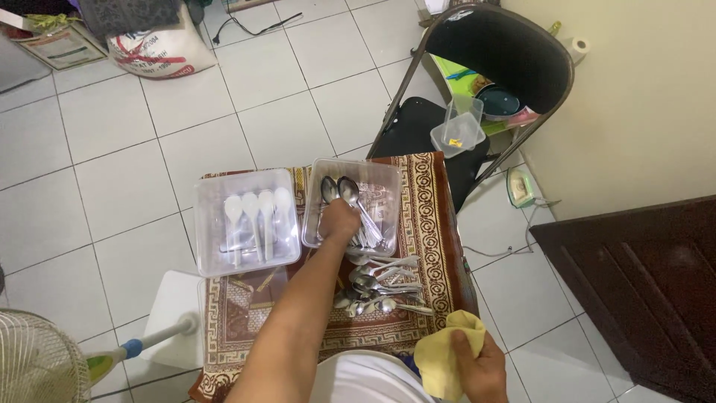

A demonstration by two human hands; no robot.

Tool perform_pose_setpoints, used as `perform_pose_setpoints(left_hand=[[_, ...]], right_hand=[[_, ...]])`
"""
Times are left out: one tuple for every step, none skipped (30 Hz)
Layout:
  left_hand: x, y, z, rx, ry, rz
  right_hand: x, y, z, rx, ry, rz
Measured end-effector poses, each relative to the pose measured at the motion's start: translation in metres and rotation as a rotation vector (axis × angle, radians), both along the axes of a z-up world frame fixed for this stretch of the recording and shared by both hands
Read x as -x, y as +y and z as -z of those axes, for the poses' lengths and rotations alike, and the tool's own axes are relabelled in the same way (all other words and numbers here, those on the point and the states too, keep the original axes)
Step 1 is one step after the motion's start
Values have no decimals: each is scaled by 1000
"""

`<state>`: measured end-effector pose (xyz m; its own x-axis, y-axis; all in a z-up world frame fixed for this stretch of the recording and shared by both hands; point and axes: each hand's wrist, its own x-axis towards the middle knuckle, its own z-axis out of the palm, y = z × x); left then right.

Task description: The person wipes multiple metal spoons one by one with a yellow cloth on a table. The spoons are picked up from a pile, wiped, and placed into a clear plastic container.

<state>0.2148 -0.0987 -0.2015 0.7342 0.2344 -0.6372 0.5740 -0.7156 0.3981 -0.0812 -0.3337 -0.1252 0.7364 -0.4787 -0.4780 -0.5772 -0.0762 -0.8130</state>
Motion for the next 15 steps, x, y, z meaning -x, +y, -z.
perform_pose_setpoints(left_hand=[[1, 0, 1, 0, -1, -1], [2, 0, 2, 0, -8, -12], [3, 0, 2, -1, -15, -21], [4, 0, 4, -1, -16, -20], [5, 0, 5, 4, -8, 7], [6, 0, 6, 10, 1, 34], [6, 0, 8, 10, -1, 33], [6, 0, 10, 7, 13, 58], [5, 0, 11, 3, 26, 83], [3, -1, 15, 4, 23, 83], [3, -3, 19, 20, 51, 103], [2, -4, 24, 37, 79, 124], [4, -4, 12, 36, 83, 127], [6, -3, 0, 36, 35, 136], [8, -1, -11, 36, -12, 142]], right_hand=[[0, 1, -2, 0, -1, -1], [-1, 2, -3, 19, 38, -13], [-1, 4, -5, 37, 77, -24], [-2, 6, -8, 37, 76, -23], [-3, 9, -11, 38, 128, -13], [-4, 11, -14, 40, 181, -3], [0, 9, -10, 41, 179, -3], [4, 7, -6, 46, 158, -1], [7, 6, -1, 52, 135, 2], [5, 8, -6, 53, 132, 2], [4, 10, -10, 17, 106, -1], [2, 12, -14, -20, 79, -3], [4, 11, -12, -21, 82, 0], [6, 10, -10, -4, 113, 14], [7, 9, -6, 12, 144, 24]])
